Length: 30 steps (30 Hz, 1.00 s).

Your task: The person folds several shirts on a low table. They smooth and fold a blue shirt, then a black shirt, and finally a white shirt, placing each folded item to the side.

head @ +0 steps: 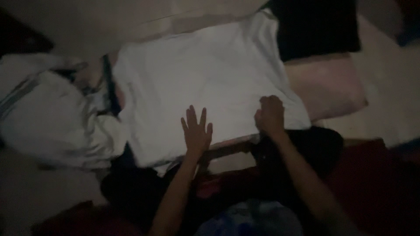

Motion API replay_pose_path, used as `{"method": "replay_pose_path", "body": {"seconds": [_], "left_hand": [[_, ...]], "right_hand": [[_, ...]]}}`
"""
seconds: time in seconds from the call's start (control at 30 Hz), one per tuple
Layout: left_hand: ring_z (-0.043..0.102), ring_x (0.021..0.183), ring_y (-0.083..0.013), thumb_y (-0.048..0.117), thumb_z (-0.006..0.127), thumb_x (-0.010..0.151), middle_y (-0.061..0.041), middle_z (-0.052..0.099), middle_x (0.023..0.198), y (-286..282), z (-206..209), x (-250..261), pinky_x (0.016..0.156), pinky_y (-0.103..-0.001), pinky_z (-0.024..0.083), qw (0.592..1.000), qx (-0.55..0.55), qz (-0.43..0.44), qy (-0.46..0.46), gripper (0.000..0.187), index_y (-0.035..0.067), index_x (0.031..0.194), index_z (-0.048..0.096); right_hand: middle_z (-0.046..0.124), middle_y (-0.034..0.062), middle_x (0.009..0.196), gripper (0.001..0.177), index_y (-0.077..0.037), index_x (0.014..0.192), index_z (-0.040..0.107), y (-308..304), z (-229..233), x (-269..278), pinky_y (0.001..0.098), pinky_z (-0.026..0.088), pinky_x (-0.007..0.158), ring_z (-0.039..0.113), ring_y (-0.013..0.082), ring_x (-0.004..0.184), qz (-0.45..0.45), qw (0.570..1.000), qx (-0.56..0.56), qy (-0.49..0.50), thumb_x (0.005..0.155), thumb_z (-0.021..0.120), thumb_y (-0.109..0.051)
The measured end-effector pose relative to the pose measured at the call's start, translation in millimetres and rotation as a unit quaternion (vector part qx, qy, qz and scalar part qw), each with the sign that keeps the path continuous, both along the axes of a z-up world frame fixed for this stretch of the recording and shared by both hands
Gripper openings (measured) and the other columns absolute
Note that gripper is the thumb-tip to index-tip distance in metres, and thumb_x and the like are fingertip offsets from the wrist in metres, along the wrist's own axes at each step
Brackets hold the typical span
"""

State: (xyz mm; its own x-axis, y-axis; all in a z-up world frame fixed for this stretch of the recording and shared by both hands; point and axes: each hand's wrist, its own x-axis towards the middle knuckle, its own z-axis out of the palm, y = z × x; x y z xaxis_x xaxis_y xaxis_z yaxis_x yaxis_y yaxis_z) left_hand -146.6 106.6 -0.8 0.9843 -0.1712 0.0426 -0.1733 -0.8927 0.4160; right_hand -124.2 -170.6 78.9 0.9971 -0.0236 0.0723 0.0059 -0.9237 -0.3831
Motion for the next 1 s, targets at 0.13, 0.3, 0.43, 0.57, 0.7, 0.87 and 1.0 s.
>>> {"method": "replay_pose_path", "body": {"seconds": [0.13, 0.3, 0.43, 0.57, 0.7, 0.87, 1.0], "left_hand": [[0.011, 0.154, -0.0449, 0.042, 0.045, 0.105, -0.026, 0.011, 0.169, 43, 5, 0, 0.12, -0.064, 0.007, 0.996, -0.017, 0.086, 0.036, 0.063, 0.015, 0.161, 0.033], [0.015, 0.153, -0.0445, 0.04, 0.047, 0.105, -0.028, 0.017, 0.166, 103, 5, 12, 0.119, -0.065, 0.009, 0.982, -0.002, 0.186, 0.043, 0.061, 0.012, 0.159, 0.037], [0.029, 0.146, -0.0442, 0.031, 0.055, 0.101, -0.026, 0.035, 0.157, 141, 2, 37, 0.116, -0.067, 0.017, 0.973, 0.019, 0.228, 0.025, 0.057, 0.005, 0.152, 0.047], [0.044, 0.137, -0.0424, 0.028, 0.062, 0.101, -0.027, 0.048, 0.145, 168, -3, 88, 0.114, -0.057, 0.033, 0.962, -0.03, 0.273, 0.009, 0.048, 0.0, 0.139, 0.057], [0.047, 0.13, -0.0441, 0.025, 0.066, 0.097, -0.03, 0.051, 0.141, 198, -3, 170, 0.108, -0.055, 0.036, 0.958, -0.035, 0.273, -0.077, 0.047, -0.005, 0.133, 0.06], [0.05, 0.12, -0.0445, 0.031, 0.066, 0.096, -0.03, 0.054, 0.133, 223, -2, 277, 0.097, -0.056, 0.04, 0.95, -0.036, 0.308, -0.027, 0.056, -0.008, 0.135, 0.057], [0.058, 0.118, -0.0384, 0.035, 0.06, 0.104, -0.021, 0.061, 0.128, 234, -5, 319, 0.098, -0.054, 0.045, 0.938, -0.035, 0.322, 0.124, 0.047, -0.002, 0.133, 0.058]], "right_hand": [[0.053, 0.0387, 0.134, 0.052, 0.007, 0.131, 0.059, 70, -2, 19, 0.0563, 0.041, 0.107, 0.05, 0.0541, 0.125, 0.108, 0.993, 0.029, 0.027, 0.081, 0.066, -0.007], [0.042, 0.0404, 0.148, 0.058, 0.004, 0.142, 0.053, 129, -17, 57, 0.0537, 0.035, 0.119, 0.041, 0.053, 0.14, 0.243, 0.969, 0.005, 0.038, 0.088, 0.065, -0.015], [0.035, 0.0398, 0.151, 0.061, 0.003, 0.143, 0.05, 175, -27, 106, 0.0562, 0.032, 0.112, 0.036, 0.0542, 0.139, 0.291, 0.952, -0.036, 0.088, 0.088, 0.066, -0.018], [0.038, 0.041, 0.149, 0.056, 0.006, 0.143, 0.051, 210, -28, 162, 0.0557, 0.035, 0.111, 0.04, 0.0541, 0.137, 0.315, 0.946, -0.038, 0.068, 0.092, 0.062, -0.014], [0.055, 0.0391, 0.134, 0.041, 0.007, 0.127, 0.064, 243, -35, 243, 0.0537, 0.045, 0.105, 0.056, 0.0502, 0.123, 0.331, 0.942, -0.048, 0.024, 0.09, 0.063, -0.012], [0.066, 0.0231, 0.106, 0.024, 0.001, 0.109, 0.07, 247, -61, 345, 0.0521, 0.05, 0.088, 0.063, 0.0404, 0.1, 0.242, 0.97, -0.028, 0.01, 0.093, 0.069, -0.017], [0.067, 0.0203, 0.101, 0.025, -0.003, 0.103, 0.075, 236, -77, 394, 0.0551, 0.046, 0.08, 0.062, 0.0399, 0.095, 0.21, 0.976, -0.048, -0.019, 0.083, 0.077, -0.019]]}}
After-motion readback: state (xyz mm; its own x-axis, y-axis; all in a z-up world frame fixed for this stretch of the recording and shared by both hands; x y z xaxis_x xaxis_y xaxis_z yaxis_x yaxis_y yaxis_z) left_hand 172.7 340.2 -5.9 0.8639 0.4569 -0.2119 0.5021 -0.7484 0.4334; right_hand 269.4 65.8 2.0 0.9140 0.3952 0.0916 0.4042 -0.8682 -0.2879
